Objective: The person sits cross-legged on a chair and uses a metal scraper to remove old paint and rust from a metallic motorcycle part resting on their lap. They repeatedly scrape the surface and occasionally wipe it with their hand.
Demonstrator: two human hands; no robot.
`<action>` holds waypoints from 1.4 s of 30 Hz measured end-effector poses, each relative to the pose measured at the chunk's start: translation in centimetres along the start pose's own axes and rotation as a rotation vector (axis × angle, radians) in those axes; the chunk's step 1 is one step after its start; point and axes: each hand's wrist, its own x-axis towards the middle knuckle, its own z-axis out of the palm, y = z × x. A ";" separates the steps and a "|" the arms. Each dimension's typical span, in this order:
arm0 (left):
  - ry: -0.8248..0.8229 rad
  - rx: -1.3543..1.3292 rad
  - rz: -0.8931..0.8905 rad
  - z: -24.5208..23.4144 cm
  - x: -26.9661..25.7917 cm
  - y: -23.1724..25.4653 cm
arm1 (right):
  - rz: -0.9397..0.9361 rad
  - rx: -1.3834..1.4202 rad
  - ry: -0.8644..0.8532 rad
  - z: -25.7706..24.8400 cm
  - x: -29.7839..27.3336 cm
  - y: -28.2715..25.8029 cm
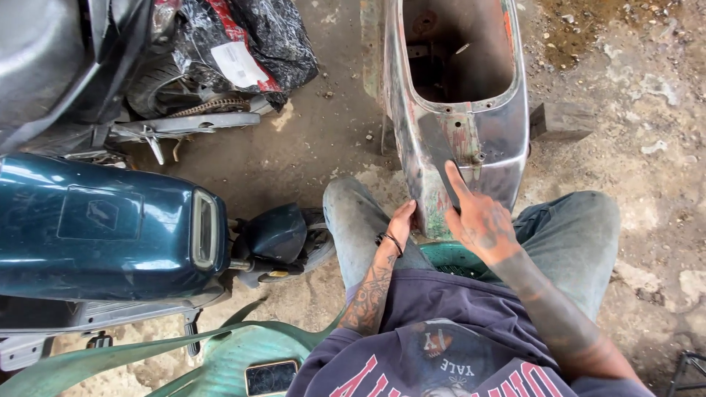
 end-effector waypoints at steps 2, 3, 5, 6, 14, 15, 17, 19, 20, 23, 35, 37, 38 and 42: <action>0.015 0.018 -0.015 -1.5 1.7 -1.8 | -0.007 -0.067 -0.028 -0.2 1.8 -0.6; 0.013 0.021 -0.006 -1.3 1.6 -1.6 | -0.013 -0.067 -0.021 -0.1 3.5 -0.9; 0.007 0.019 0.032 -1.1 1.1 -1.3 | -0.120 -0.047 0.050 0.3 6.7 -1.7; 0.007 0.020 0.038 -0.2 -0.2 0.6 | -0.126 -0.046 0.054 0.2 7.8 -2.3; -0.013 0.052 0.019 0.9 -1.8 2.4 | -0.151 0.086 0.082 0.1 5.5 -2.8; -0.014 0.050 0.016 1.1 -1.8 2.6 | -0.149 0.084 0.082 0.0 4.1 -2.5; -0.008 0.014 0.012 1.5 -2.0 3.0 | 0.021 0.065 -0.024 -0.3 1.2 -1.8; -0.002 0.023 0.014 1.0 -1.7 2.4 | 0.037 0.066 -0.032 0.1 0.6 -1.1; 0.002 0.038 0.020 0.9 -1.6 2.2 | 0.051 0.070 -0.034 0.1 0.3 -0.7; -0.018 0.024 0.022 -1.8 2.7 -2.4 | -0.027 0.105 -0.015 -0.3 3.3 -0.8; -0.030 0.045 0.040 1.5 -2.4 3.1 | -0.175 0.028 0.081 0.5 6.2 -3.9; -0.035 0.032 0.037 2.5 -3.9 4.9 | -0.088 -0.019 -0.019 0.7 2.7 -3.3; -0.036 0.018 0.036 3.1 -4.7 5.7 | -0.005 -0.068 -0.119 0.8 0.9 -3.0; -0.012 -0.007 -0.009 2.7 -4.1 4.6 | 0.087 -0.038 -0.148 0.4 -1.4 -1.5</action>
